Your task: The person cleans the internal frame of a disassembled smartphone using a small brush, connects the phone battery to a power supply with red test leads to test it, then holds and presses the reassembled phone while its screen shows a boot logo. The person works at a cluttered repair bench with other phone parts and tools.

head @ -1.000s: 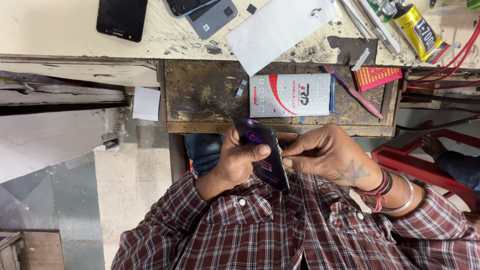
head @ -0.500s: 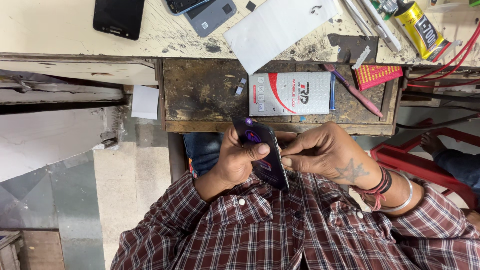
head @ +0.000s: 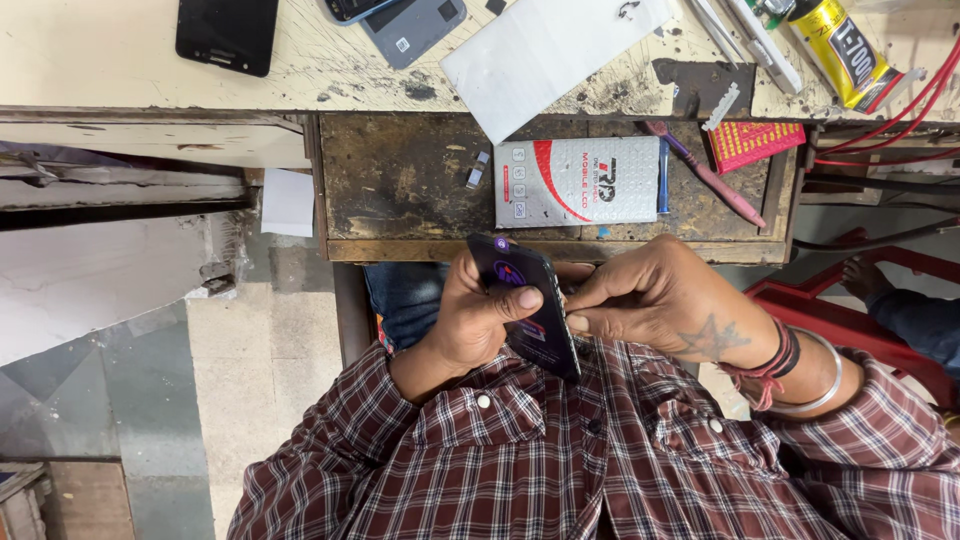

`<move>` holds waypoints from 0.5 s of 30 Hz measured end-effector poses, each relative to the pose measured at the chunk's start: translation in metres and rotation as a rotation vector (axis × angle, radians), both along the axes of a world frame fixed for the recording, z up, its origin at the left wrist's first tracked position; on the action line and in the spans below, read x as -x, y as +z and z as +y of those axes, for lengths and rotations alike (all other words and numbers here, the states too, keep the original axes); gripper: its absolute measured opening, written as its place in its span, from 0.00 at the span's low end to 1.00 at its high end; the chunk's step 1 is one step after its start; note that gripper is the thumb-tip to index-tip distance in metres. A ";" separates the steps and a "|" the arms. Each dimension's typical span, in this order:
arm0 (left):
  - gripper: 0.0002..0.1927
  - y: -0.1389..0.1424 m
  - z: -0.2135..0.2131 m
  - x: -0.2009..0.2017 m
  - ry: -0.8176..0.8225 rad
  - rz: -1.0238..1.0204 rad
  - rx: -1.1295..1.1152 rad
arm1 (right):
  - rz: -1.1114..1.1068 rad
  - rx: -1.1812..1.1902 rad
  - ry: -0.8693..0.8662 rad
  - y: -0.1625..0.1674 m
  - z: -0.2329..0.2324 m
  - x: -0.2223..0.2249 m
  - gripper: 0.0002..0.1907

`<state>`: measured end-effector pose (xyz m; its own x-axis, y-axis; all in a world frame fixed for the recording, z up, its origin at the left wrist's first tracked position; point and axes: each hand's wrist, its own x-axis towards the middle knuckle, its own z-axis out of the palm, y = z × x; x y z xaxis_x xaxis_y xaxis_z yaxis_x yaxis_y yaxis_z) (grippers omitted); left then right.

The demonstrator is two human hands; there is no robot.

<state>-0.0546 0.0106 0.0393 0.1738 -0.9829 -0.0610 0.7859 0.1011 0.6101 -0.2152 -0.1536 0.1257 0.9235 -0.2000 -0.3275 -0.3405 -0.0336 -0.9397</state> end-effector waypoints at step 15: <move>0.08 0.018 -0.007 0.009 0.187 0.035 -0.186 | 0.193 0.181 -0.162 -0.004 0.027 0.003 0.12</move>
